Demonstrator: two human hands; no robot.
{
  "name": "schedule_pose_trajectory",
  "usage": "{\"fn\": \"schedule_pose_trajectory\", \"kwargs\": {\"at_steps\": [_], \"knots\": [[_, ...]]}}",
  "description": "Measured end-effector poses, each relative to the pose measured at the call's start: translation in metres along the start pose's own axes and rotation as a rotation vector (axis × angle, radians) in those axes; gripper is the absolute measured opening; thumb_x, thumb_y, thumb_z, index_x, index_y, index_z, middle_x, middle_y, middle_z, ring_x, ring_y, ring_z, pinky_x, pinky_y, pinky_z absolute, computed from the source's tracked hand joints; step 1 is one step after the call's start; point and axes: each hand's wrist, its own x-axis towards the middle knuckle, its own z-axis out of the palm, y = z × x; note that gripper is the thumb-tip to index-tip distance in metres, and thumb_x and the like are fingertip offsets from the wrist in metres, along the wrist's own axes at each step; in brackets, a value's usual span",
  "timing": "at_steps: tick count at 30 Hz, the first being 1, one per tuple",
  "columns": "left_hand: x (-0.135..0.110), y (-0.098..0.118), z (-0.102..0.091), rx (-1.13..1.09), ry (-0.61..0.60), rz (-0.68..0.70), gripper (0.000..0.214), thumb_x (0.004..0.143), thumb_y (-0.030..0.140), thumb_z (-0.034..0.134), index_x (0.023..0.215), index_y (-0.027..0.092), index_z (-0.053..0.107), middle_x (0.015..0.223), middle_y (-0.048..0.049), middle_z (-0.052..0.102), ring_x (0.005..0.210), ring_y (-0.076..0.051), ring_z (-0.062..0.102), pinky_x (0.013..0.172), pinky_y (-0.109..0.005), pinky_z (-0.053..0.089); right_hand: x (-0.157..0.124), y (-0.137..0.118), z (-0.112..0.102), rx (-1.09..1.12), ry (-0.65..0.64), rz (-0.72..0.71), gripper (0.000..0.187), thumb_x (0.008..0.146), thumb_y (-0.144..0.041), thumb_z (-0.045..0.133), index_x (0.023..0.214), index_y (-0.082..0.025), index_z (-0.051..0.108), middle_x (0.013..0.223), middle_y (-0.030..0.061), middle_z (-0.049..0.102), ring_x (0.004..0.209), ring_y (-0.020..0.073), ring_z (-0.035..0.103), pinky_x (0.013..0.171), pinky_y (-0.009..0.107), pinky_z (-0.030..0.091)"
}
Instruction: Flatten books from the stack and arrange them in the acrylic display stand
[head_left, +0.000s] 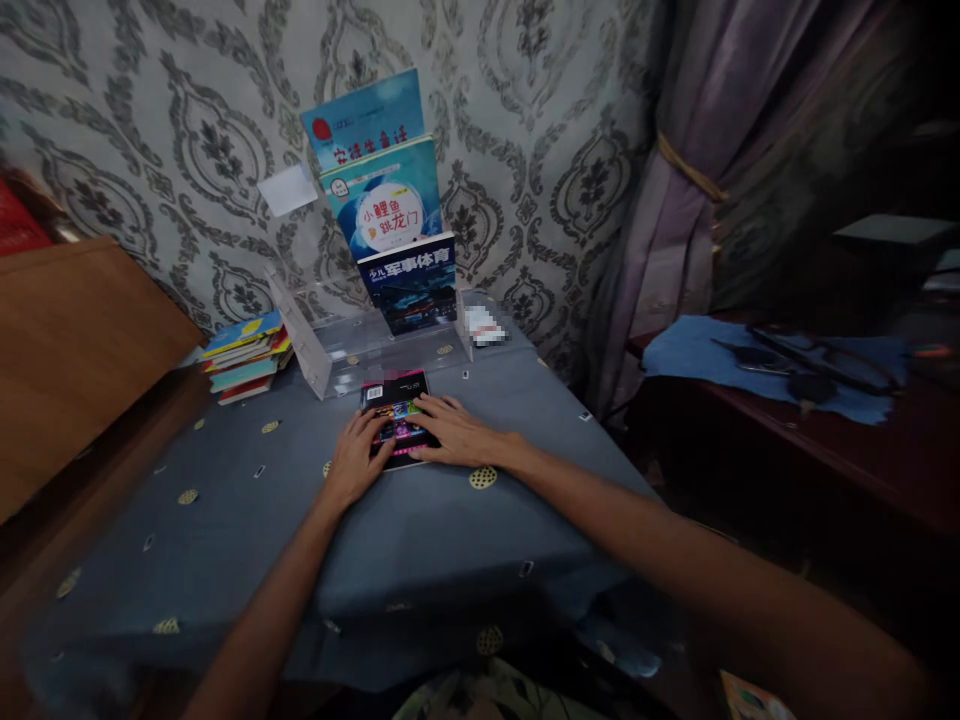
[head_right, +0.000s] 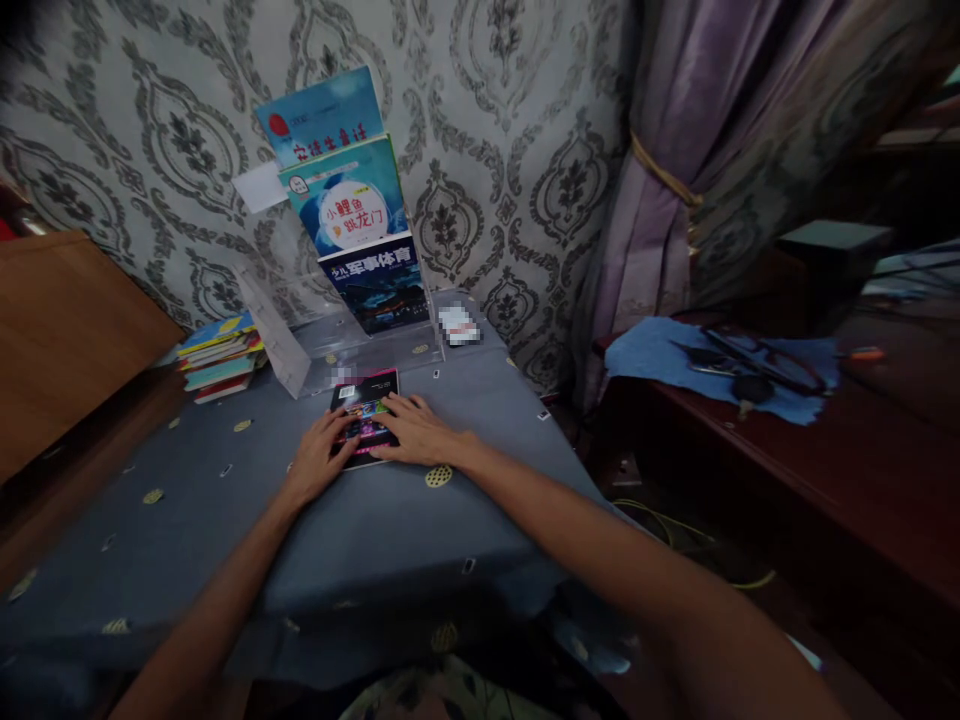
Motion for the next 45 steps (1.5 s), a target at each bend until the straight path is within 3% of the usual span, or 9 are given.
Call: {"fn": "schedule_pose_trajectory", "kwargs": {"at_steps": [10,22,45], "knots": [[0.002,-0.001,0.000,-0.002,0.007,0.003,0.040,0.097,0.040,0.050,0.129,0.019,0.061,0.142,-0.0122,0.057,0.138,-0.031,0.046,0.114,-0.052,0.039,0.004,0.006,-0.001,0.057,0.012,0.048,0.068,0.094,-0.058,0.054,0.147,-0.017,0.047,0.157,0.0193,0.039,0.149,0.0312,0.032,0.120,0.052,0.022],[0.004,0.003,-0.002,0.033,0.001,0.001,0.039,0.097,0.039,0.048,0.129,0.021,0.060,0.139,-0.0110,0.058,0.130,-0.030,0.051,0.106,-0.051,0.044,0.053,0.026,0.001,-0.059,0.093,0.235,0.060,0.098,-0.049,0.050,0.145,-0.012,0.047,0.157,0.0188,0.040,0.148,0.0287,0.033,0.118,0.047,0.025],[0.005,0.014,-0.005,0.122,-0.035,-0.052,0.039,0.096,0.040,0.049,0.130,0.023,0.059,0.135,-0.0110,0.058,0.121,-0.030,0.052,0.101,-0.048,0.043,0.051,0.019,-0.001,-0.108,0.098,0.251,0.059,0.097,-0.047,0.052,0.144,-0.012,0.049,0.156,0.0179,0.042,0.146,0.0260,0.036,0.118,0.042,0.027]]}}
